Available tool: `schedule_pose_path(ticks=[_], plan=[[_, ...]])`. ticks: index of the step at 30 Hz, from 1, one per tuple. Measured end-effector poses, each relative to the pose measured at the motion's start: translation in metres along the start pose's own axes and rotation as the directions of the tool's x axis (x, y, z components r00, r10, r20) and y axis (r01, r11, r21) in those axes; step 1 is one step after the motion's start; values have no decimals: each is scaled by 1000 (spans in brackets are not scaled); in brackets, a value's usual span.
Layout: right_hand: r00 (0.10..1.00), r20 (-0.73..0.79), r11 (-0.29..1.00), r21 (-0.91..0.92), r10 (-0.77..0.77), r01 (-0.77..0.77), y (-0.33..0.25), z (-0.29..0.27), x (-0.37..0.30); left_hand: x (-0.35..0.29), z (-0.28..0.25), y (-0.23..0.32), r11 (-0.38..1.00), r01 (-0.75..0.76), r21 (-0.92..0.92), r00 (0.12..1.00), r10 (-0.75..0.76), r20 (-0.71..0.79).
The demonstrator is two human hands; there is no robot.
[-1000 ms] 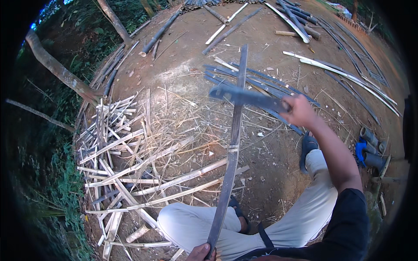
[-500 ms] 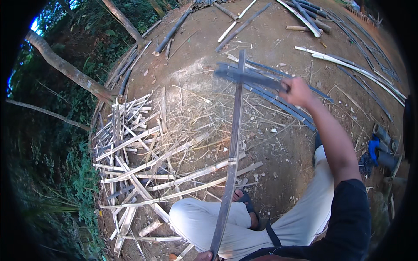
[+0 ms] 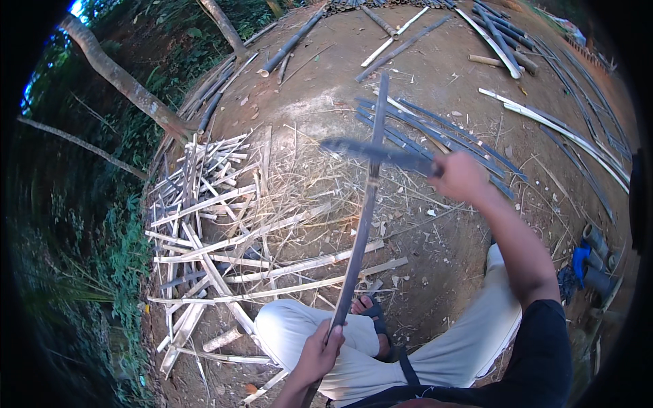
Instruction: The person uses a large knife and pliers to shave and trim thin strips of bamboo in an outdoor workspace. They hold the bamboo strips and use the knife to shave them while using pliers to manipulate the ends.
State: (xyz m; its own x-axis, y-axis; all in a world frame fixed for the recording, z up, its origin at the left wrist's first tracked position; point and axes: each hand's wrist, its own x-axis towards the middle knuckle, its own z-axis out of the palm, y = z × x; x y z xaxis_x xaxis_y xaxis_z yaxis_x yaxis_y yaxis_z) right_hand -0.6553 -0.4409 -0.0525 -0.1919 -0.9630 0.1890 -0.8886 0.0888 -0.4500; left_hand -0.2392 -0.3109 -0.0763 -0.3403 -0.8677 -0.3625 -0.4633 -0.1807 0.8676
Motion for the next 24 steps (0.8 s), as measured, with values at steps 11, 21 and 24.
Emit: schedule_pose_path(ticks=[11, 21, 24], plan=[[944, 112, 937, -129, -310, 323, -25, 36, -31, 5, 27, 11, 929, -152, 337, 950, 231, -211], [981, 29, 964, -184, -190, 193, 9, 19, -3, -17, 19, 5, 911, -109, 399, 957, 204, -206], [999, -4, 980, -195, -33, 31, 28, 14, 1, -27, 18, 1, 898, -96, 429, 961, 195, -194]])
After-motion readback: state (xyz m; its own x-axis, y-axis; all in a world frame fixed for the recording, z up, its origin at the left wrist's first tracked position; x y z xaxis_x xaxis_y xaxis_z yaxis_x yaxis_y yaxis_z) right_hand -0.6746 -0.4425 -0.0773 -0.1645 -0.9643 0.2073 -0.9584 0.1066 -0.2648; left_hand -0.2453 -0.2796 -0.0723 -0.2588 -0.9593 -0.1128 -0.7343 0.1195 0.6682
